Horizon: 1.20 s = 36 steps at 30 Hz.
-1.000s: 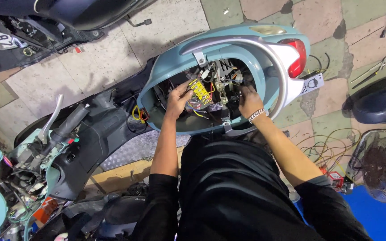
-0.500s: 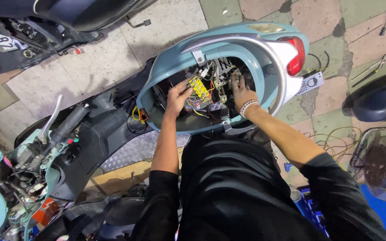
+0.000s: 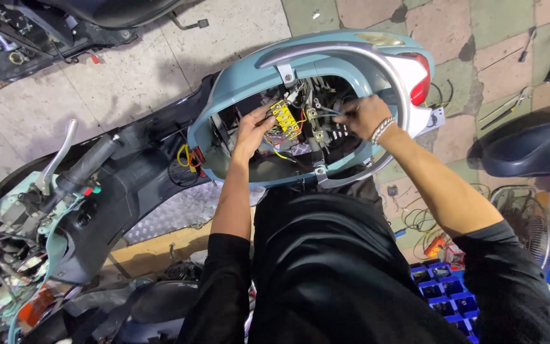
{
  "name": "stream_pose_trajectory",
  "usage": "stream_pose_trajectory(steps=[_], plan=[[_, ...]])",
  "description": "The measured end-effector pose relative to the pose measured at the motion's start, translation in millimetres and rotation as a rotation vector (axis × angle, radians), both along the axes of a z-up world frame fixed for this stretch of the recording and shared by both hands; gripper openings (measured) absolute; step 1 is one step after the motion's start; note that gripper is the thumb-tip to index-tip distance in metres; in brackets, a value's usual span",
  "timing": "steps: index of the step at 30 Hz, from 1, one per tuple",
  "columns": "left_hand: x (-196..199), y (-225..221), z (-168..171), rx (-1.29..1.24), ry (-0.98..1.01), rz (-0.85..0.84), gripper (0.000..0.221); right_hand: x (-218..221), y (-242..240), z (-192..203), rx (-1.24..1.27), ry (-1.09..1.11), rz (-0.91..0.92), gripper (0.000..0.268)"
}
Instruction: Adjusting and connecting the electrical wiring harness inside a scooter's frame.
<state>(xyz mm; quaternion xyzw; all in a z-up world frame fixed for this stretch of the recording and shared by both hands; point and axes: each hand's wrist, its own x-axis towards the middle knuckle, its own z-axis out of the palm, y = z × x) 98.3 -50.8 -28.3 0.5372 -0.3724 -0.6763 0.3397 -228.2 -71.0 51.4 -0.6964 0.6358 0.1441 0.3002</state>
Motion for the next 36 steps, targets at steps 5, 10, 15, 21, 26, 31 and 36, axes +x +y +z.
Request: stream_pose_trajectory(steps=[5,10,15,21,26,31,36], plan=[[-1,3,-21,0.044,0.021,-0.005,0.045,-9,-14,-28,-0.129,-0.775,-0.145,0.018],[-2,2,-13,0.036,0.019,0.021,0.045,14,-15,-12,0.027,-0.625,-0.27,0.014],[-5,2,-23,0.059,0.029,-0.006,0.045,23,-36,8,0.256,-0.655,-0.251,0.022],[-3,2,-6,0.068,0.014,0.012,0.046,38,-50,22,0.387,-0.878,-0.256,0.04],[0,0,-13,0.11,0.029,-0.003,0.046,37,-60,-10,0.491,-0.94,-0.369,0.042],[-2,-2,-10,0.109,0.037,-0.004,0.047,47,-64,6,0.614,-0.912,-0.408,0.034],[-2,-3,-1,0.114,0.028,-0.003,0.047,46,-64,2,0.637,-0.958,-0.446,0.033]])
